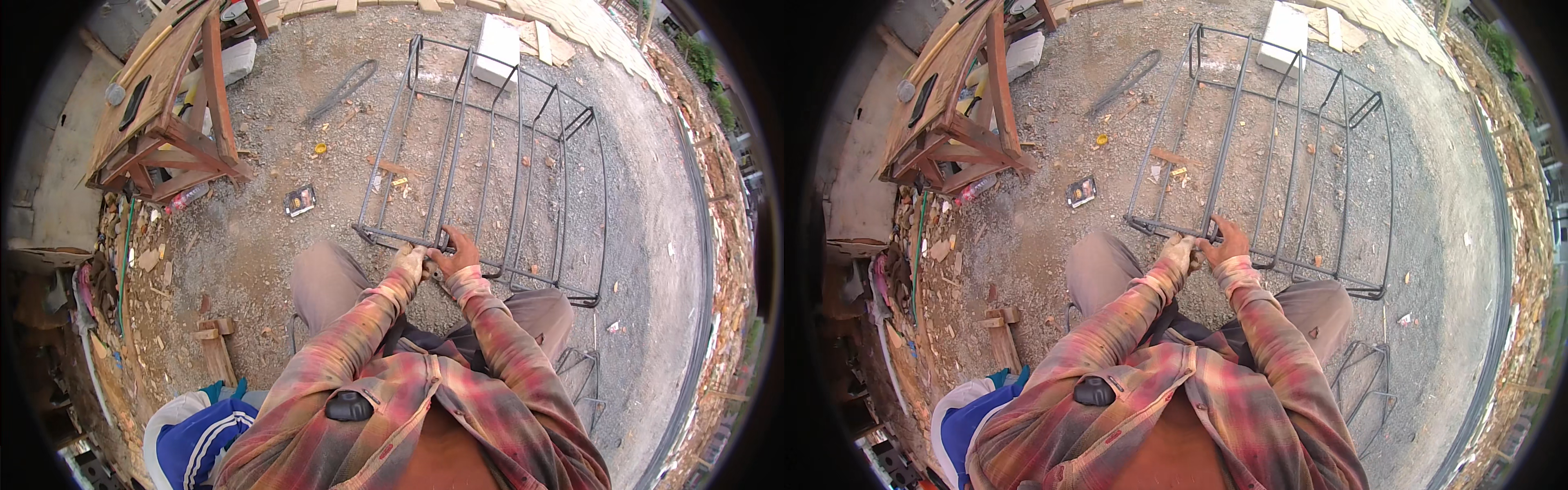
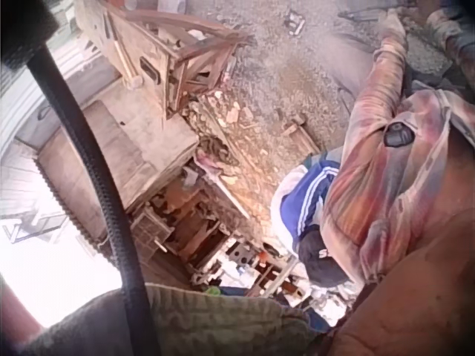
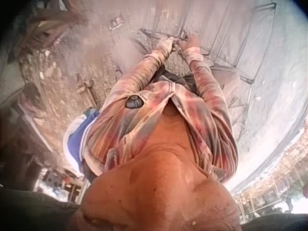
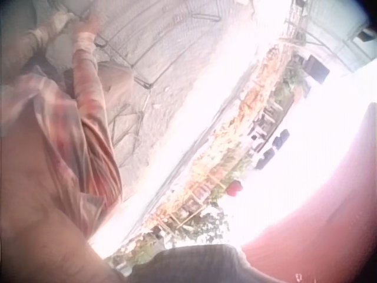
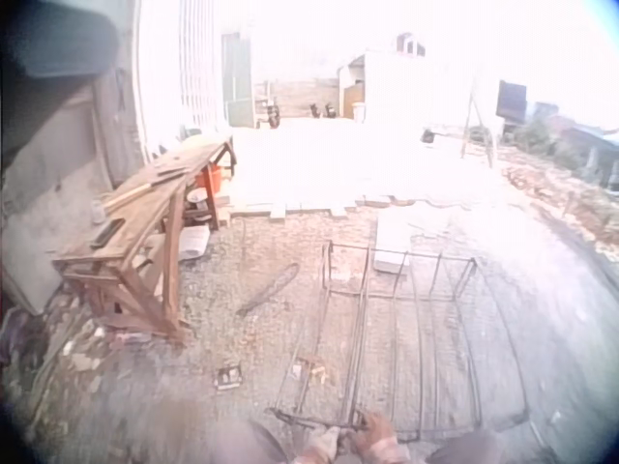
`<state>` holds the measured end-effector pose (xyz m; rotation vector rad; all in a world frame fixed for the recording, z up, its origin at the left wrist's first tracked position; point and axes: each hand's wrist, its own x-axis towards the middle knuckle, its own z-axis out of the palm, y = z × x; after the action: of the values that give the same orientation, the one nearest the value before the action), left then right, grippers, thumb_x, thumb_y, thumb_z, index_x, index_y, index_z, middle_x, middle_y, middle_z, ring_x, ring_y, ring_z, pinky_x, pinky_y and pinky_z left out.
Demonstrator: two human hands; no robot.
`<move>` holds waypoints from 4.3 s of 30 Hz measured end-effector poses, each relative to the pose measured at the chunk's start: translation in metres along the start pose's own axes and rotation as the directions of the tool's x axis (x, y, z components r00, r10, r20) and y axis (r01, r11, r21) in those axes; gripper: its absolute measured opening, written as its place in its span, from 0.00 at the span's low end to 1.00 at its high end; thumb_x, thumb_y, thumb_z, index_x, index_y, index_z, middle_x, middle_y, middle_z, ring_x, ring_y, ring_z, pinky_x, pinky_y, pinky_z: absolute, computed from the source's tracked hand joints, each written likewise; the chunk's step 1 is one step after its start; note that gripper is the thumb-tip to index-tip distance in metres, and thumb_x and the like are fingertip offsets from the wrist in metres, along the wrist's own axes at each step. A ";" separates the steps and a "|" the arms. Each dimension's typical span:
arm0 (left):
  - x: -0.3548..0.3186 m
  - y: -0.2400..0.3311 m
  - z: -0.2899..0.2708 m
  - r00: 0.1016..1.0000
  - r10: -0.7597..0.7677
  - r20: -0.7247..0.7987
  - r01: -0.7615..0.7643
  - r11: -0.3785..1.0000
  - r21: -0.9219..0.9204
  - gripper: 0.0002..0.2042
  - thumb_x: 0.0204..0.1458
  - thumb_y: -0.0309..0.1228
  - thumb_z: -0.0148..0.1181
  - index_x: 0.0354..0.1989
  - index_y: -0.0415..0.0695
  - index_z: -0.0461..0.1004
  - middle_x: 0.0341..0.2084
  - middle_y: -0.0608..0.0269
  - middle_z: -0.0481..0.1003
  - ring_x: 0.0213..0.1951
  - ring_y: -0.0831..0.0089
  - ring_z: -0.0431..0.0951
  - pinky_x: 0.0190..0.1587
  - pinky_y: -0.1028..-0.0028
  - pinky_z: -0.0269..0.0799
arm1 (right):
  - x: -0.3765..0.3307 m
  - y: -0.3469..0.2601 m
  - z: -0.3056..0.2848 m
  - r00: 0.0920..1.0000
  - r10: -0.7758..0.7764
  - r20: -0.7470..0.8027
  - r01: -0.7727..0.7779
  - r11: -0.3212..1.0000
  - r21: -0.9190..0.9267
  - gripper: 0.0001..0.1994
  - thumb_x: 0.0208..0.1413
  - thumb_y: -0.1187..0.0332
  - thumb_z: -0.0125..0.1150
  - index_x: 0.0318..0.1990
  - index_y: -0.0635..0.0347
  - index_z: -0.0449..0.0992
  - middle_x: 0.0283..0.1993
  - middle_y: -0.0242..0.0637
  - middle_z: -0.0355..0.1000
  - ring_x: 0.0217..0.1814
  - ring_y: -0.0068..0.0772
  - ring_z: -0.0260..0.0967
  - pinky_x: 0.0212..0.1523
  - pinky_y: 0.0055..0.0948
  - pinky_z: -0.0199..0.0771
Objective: The person assembles a metal rebar cage by hand, using a wire-tying tool to secure the intersection points with thin wire. The person picks up pieces of rebar and positions them into a cage structure on the ground.
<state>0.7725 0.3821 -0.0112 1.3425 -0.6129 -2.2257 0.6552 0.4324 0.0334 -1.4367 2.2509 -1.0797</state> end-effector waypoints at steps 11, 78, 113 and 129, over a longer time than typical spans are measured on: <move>0.007 -0.006 0.005 0.990 0.131 -0.059 -0.112 0.961 0.251 0.05 0.52 0.30 0.49 0.34 0.42 0.66 0.22 0.62 0.70 0.18 0.73 0.69 0.19 0.75 0.64 | 0.004 0.003 -0.013 0.968 -0.001 0.252 0.025 0.996 -0.090 0.29 0.39 0.61 0.67 0.53 0.54 0.68 0.43 0.48 0.68 0.44 0.48 0.67 0.46 0.39 0.67; -0.017 0.018 0.003 0.936 0.216 0.278 -0.352 0.575 0.738 0.18 0.51 0.43 0.56 0.27 0.36 0.75 0.19 0.64 0.73 0.23 0.78 0.67 0.30 0.71 0.65 | -0.056 0.028 0.034 0.980 0.200 -0.025 -0.201 0.963 -0.180 0.06 0.50 0.67 0.50 0.36 0.52 0.69 0.29 0.44 0.72 0.29 0.52 0.69 0.29 0.46 0.67; -0.069 0.069 0.046 0.937 0.285 0.203 -0.215 0.013 0.976 0.25 0.49 0.54 0.48 0.38 0.44 0.76 0.35 0.47 0.75 0.42 0.52 0.74 0.44 0.60 0.68 | 0.064 0.019 -0.038 0.778 0.099 0.620 0.155 0.927 -0.342 0.14 0.42 0.58 0.57 0.35 0.52 0.79 0.36 0.45 0.74 0.40 0.46 0.72 0.42 0.37 0.71; -0.039 0.078 0.035 0.908 0.316 0.275 -0.330 0.136 0.934 0.14 0.45 0.38 0.53 0.28 0.37 0.75 0.24 0.44 0.74 0.30 0.52 0.76 0.35 0.62 0.69 | -0.013 -0.043 0.005 0.789 0.603 -0.114 -0.593 0.797 0.117 0.11 0.41 0.63 0.57 0.29 0.61 0.79 0.27 0.48 0.74 0.32 0.45 0.73 0.36 0.35 0.71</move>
<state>0.7697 0.3483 0.0760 1.4085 -2.3761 -1.2982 0.6930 0.4309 0.0580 -0.5314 2.4680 -1.0468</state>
